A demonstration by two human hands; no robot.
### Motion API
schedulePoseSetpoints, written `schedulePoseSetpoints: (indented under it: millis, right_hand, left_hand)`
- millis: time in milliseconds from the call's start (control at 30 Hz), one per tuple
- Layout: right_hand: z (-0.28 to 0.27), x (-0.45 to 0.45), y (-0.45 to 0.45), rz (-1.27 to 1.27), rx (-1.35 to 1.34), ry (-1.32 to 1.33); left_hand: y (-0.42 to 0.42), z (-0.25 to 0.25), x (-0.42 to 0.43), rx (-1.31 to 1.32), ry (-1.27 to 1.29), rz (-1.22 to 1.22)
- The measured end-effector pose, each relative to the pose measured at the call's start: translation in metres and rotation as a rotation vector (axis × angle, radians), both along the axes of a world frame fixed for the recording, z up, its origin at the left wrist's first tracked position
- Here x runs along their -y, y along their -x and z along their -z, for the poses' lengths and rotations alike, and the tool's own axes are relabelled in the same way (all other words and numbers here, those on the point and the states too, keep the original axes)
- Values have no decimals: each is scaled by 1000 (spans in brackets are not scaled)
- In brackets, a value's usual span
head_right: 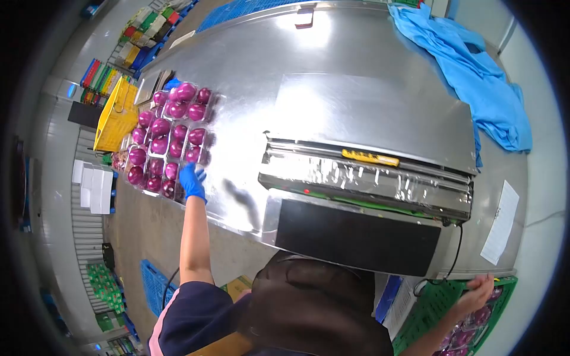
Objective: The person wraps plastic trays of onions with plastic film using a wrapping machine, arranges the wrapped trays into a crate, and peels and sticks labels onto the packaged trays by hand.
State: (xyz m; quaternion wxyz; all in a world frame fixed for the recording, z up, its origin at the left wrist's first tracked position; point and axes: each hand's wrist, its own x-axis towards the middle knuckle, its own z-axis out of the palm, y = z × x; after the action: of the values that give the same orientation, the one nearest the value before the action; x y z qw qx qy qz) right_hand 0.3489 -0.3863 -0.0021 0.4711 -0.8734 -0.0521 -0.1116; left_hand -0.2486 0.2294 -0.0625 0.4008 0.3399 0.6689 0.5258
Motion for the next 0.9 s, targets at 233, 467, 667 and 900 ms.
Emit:
schedulePoseSetpoints:
  millis: [233, 467, 667, 900]
  right_hand:
    - [-70, -241, 137, -886, -92, -362]
    - [-79, -426, 320, -1702, -416, -90]
    - [-3, -516, 410, -1528, -245, 64]
    - [26, -526, 414, -1544, -641, 446]
  left_hand:
    - [89, 88, -78, 408, 316, 87]
    - [60, 68, -7, 226, 221, 46]
    - [13, -16, 122, 113, 292, 169]
    - [4, -33, 160, 33, 160, 131]
